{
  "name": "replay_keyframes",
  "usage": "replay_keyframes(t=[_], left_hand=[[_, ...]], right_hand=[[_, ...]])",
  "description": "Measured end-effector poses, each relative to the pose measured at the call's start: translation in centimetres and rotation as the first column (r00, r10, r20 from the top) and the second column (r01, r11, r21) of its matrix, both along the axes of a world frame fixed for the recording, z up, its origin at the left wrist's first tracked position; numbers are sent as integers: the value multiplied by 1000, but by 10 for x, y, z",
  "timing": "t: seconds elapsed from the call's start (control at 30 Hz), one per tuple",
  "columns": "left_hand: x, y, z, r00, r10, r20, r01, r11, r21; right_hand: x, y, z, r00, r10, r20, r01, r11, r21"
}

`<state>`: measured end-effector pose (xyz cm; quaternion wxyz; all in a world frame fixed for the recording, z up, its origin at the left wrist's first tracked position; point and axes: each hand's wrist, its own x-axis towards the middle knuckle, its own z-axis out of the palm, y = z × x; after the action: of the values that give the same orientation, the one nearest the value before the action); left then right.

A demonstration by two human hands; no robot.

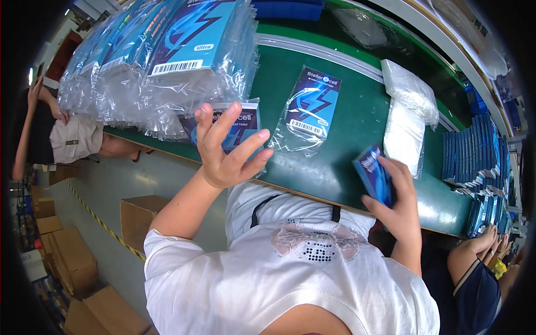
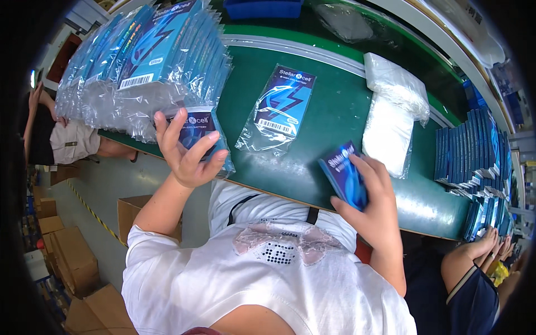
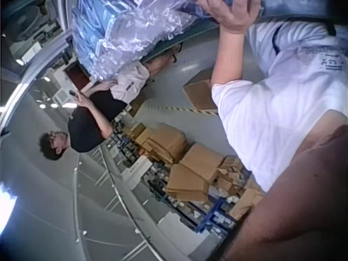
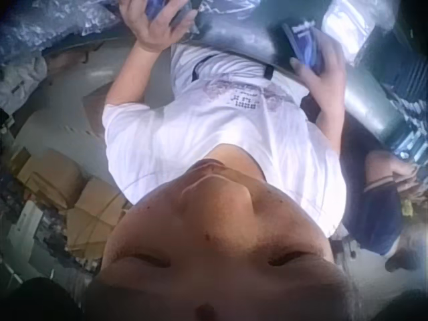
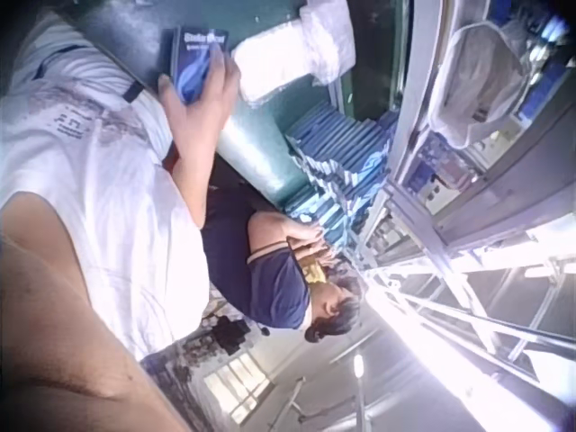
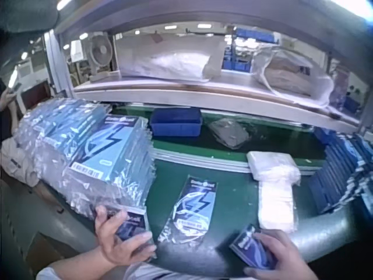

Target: The person repeatedly picks up small blue boxes labeled 'StellarCell' and places them into clear plastic bags. They then move the filled bags to a stack on the left side of the green table. The task involves repetitive pick-and-place actions with no tools used.

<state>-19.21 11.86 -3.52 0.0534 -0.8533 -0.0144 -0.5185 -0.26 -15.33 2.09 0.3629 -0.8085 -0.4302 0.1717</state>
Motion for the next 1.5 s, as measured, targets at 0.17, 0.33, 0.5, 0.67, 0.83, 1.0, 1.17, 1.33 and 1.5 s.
replay_keyframes(t=[0.17,0.33,0.5,0.67,0.83,1.0,1.17,1.33,1.5], left_hand=[[-1,4,-1,997,-42,66,43,999,-13],[-1,0,0,990,-69,121,79,994,-79],[-27,-12,3,988,-59,144,88,975,-205],[-36,-24,-29,913,304,273,-98,811,-577],[-35,-48,-41,928,273,253,152,343,-927],[-45,-82,-8,932,140,335,342,-29,-939],[-81,-110,-13,927,-160,338,259,-378,-889],[-80,-112,-5,858,-379,347,168,-431,-887],[-42,-101,47,851,-356,385,366,-123,-922]], right_hand=[[-30,73,-8,914,229,335,-260,964,50],[-67,156,-26,821,381,-426,-250,910,331],[-71,161,-41,697,361,-619,-264,933,246],[-74,155,-38,496,309,-812,-78,947,313],[-96,164,-47,556,328,-764,-103,939,328],[-118,146,-45,547,268,-793,11,945,327],[-97,95,-47,507,303,-807,-345,929,132],[-89,56,-52,586,461,-666,-501,853,150],[-81,69,-3,802,527,-282,-465,847,258]])
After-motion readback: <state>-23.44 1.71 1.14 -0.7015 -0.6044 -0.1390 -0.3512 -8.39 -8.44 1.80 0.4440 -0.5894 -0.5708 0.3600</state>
